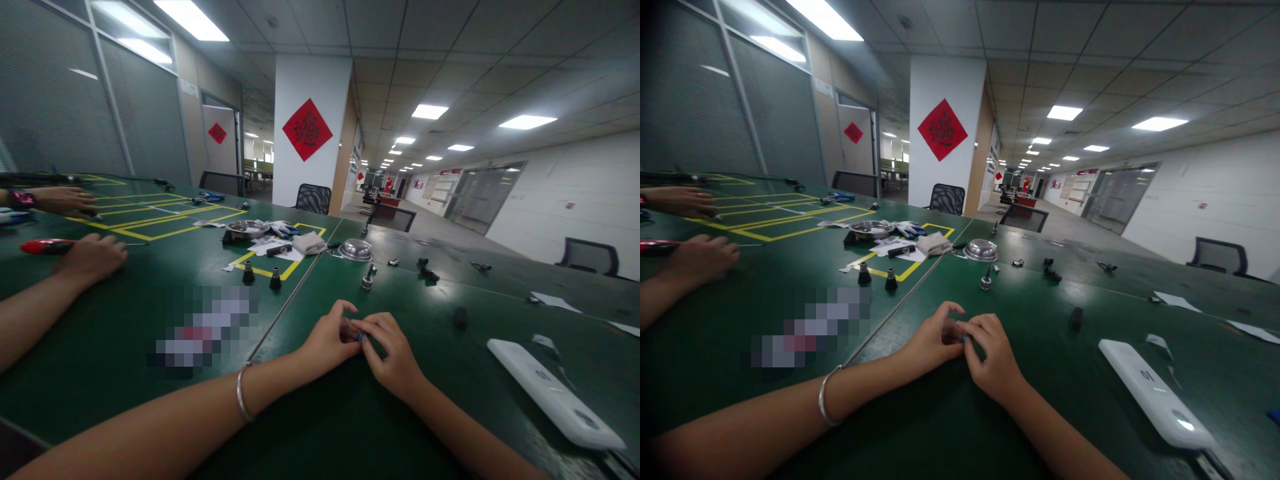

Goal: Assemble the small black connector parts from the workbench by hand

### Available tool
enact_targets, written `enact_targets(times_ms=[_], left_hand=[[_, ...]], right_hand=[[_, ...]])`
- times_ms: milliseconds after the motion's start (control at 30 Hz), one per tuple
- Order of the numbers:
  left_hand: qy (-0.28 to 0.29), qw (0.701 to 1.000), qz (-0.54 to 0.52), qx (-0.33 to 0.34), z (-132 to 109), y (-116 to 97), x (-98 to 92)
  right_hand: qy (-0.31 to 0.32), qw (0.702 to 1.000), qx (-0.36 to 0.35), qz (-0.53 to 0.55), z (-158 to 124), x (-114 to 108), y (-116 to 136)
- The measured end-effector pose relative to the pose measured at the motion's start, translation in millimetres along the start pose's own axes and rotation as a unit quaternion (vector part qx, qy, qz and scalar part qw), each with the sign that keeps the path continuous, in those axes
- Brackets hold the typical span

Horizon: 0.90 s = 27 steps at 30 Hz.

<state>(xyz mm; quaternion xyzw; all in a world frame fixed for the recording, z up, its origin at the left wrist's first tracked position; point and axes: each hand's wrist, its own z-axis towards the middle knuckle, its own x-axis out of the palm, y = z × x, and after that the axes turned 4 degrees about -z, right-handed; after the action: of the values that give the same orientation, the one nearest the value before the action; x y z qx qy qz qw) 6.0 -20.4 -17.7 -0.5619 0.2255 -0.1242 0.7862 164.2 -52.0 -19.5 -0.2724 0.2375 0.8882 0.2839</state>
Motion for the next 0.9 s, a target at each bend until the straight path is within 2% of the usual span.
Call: enact_targets(times_ms=[300, 600, 900], left_hand=[[-0.007, 1.0, 0.017, -0.005, 0.1, -0.8, 0.1], [0.003, 0.999, -0.038, -0.012, 0.7, -0.4, 1.0], [0.003, 1.0, 0.0, -0.011, 0.5, -2.8, 0.7]], right_hand=[[-0.005, 1.0, 0.024, -0.014, -1.2, 1.2, -2.2], [0.01, 0.999, 0.01, 0.032, 0.4, -3.0, 2.9], [-0.006, 1.0, 0.014, 0.006, 0.7, -0.2, 0.3]])
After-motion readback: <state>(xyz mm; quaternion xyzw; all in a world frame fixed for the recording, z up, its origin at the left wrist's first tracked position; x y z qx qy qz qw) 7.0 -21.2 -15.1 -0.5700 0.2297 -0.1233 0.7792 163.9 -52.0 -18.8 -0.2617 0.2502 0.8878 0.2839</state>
